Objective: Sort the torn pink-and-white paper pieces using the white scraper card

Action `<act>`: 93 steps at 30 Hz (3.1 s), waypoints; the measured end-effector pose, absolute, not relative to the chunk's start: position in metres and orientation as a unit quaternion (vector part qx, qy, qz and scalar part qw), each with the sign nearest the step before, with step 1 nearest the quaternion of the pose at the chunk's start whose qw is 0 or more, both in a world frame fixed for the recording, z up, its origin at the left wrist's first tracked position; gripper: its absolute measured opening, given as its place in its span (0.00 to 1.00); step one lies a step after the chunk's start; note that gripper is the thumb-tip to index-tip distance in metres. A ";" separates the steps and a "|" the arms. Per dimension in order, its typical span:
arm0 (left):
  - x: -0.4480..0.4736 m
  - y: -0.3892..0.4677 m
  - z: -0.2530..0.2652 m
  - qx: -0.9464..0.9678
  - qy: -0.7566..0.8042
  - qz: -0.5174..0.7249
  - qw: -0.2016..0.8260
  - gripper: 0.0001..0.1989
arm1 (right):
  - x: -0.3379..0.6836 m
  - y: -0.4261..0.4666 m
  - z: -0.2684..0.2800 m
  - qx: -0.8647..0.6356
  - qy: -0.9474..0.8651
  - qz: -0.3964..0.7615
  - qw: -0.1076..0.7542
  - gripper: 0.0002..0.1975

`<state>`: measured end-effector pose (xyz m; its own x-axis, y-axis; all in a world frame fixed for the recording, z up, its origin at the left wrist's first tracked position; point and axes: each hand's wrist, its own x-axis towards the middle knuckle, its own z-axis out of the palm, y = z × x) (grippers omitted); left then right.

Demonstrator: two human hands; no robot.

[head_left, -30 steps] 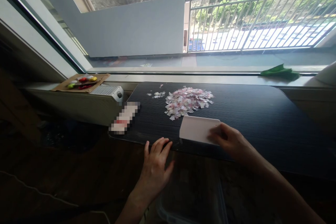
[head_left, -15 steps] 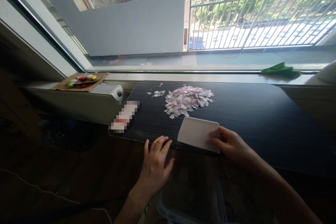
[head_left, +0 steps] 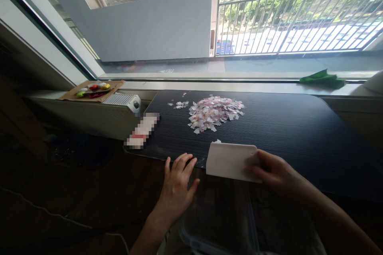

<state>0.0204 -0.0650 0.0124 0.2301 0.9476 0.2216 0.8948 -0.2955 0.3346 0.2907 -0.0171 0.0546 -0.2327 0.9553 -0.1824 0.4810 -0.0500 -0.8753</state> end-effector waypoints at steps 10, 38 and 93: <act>0.020 -0.067 0.011 0.782 0.583 0.207 0.070 0.29 | 0.306 0.003 0.053 -0.649 -0.659 0.225 0.307 0.10; 0.113 0.023 0.048 0.841 0.524 0.126 0.048 0.07 | 0.350 -0.011 0.033 -0.711 -0.457 0.333 0.418 0.10; 0.011 -0.046 0.018 0.767 0.552 0.324 0.043 0.10 | 0.346 -0.014 0.072 -0.670 -0.595 0.267 0.354 0.10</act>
